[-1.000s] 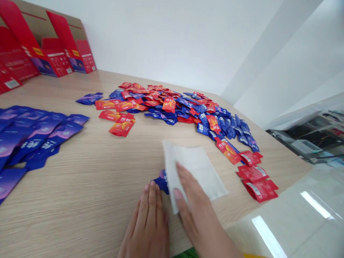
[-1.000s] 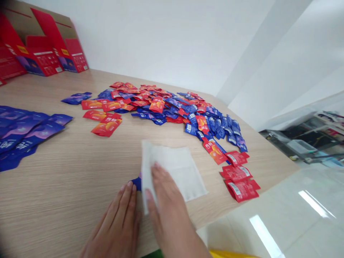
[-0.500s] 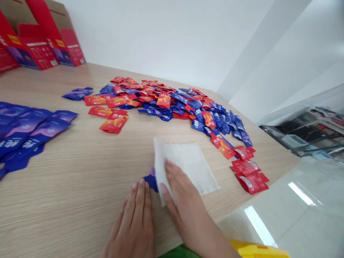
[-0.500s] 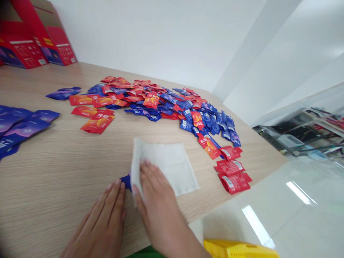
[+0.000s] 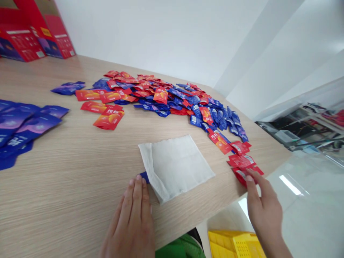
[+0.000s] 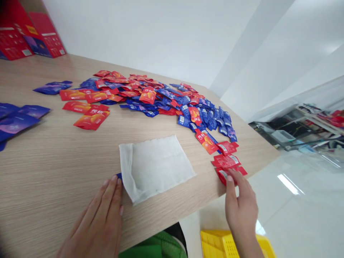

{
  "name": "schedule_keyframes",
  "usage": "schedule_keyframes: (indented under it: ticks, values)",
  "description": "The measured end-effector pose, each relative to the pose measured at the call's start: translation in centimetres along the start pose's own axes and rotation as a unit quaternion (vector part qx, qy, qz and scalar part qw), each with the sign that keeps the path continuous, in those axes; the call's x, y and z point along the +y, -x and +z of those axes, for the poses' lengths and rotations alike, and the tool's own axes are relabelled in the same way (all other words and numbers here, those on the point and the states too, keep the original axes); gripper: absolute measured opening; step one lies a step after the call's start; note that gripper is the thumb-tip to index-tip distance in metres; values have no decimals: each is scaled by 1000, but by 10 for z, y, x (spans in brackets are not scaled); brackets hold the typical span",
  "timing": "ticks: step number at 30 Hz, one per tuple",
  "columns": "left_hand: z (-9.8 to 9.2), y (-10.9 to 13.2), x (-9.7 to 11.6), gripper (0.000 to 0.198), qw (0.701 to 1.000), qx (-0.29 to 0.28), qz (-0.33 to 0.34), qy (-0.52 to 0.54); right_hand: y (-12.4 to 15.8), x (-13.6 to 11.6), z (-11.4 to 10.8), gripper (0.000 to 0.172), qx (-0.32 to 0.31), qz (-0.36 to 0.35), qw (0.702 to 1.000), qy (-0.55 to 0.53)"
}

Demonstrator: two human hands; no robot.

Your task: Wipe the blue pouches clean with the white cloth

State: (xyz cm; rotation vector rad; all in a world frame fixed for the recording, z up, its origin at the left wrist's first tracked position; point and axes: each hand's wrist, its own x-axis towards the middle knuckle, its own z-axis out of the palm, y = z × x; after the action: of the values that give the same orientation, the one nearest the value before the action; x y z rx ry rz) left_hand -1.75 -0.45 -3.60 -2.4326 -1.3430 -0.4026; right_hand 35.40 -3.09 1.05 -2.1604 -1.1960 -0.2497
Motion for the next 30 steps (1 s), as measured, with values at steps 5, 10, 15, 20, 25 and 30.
schedule_keyframes:
  ticks: [5,10,15,20,25,30]
  values:
    - [-1,1,-2,69,999,-36,16,-5,-10,34,7,74,-60,-60,996,39]
    - [-5,-5,-4,67,998,-27,29,-38,-45,26,26,64,-100,-96,990,38]
    - [-5,-5,-3,68,998,-20,36,-45,-86,19,45,61,-104,-102,988,42]
    - [-5,-2,0,71,999,-39,26,-18,-83,-3,38,56,-49,-118,991,38]
    - [-8,-6,4,71,998,-51,10,-24,-28,-87,16,40,-141,-148,973,-109]
    - [-5,-5,2,69,999,-3,22,-36,16,-186,31,59,-288,-341,880,-163]
